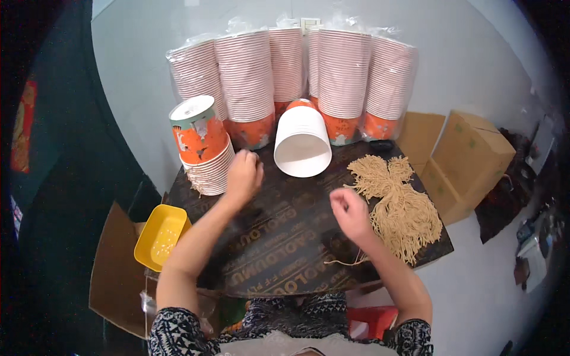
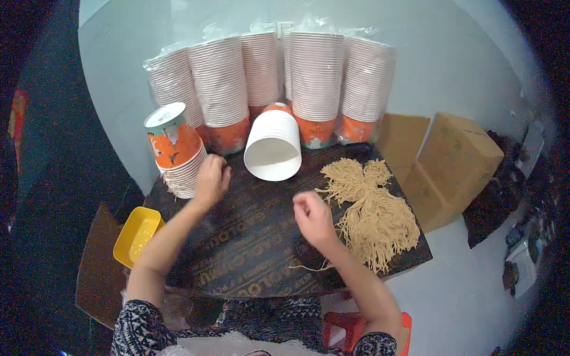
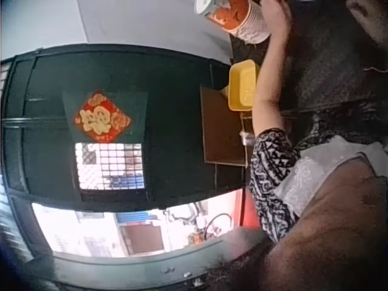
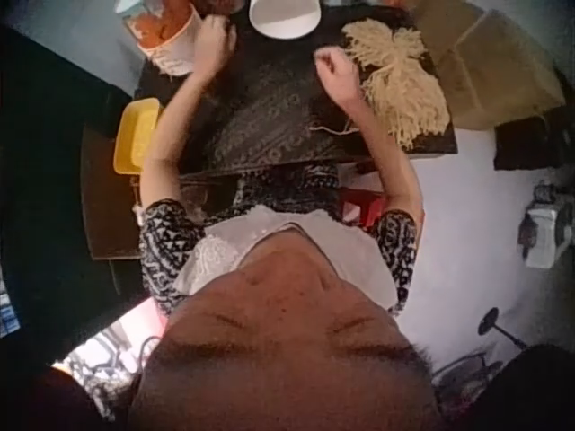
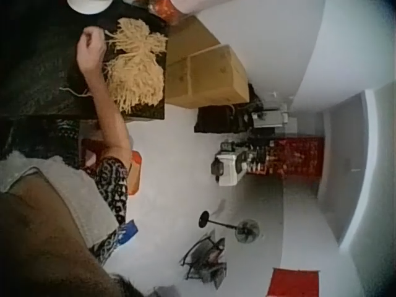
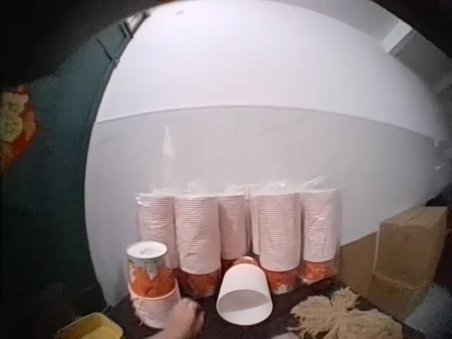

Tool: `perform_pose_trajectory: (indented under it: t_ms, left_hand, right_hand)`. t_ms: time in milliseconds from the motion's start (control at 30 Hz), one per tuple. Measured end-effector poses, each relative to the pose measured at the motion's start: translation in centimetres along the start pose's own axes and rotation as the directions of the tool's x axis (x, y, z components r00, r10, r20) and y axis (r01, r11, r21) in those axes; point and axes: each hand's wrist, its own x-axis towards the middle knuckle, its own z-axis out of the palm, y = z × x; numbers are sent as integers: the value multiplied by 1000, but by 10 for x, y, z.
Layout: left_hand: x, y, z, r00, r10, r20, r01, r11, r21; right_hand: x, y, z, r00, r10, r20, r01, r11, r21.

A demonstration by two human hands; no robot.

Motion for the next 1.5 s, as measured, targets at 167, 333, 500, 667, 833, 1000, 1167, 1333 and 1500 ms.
perform_pose_trajectory:
  t_ms: [167,333,500,667,833,1000,1167,1333,1500]
  left_hand:
    - [-9,17,67,894,-445,60,442,849,-288]
    - [4,17,96,823,-568,-17,526,773,-356]
    - [2,19,109,751,-655,-85,563,702,-435]
    - [10,17,111,722,-672,-163,549,700,-456]
    - [10,13,110,741,-656,-141,568,725,-390]
    - [19,18,98,766,-640,-64,593,742,-313]
    - [12,24,82,781,-624,1,585,731,-351]
    - [-1,35,46,860,-457,228,506,701,-503]
    - [-19,15,-31,832,-463,307,531,502,-683]
  right_hand:
    - [60,88,30,984,17,-175,-28,998,-60]
    - [98,107,50,944,50,-326,-96,987,-127]
    - [107,107,67,914,-47,-402,-36,980,-197]
    - [110,112,71,906,-97,-412,-18,964,-266]
    - [110,113,71,931,-41,-362,-75,951,-299]
    - [109,108,62,936,-74,-345,-45,945,-324]
    - [97,92,60,962,10,-273,-97,946,-309]
    - [65,89,45,993,54,-104,-75,975,-212]
    - [36,25,27,998,-19,54,33,964,-265]
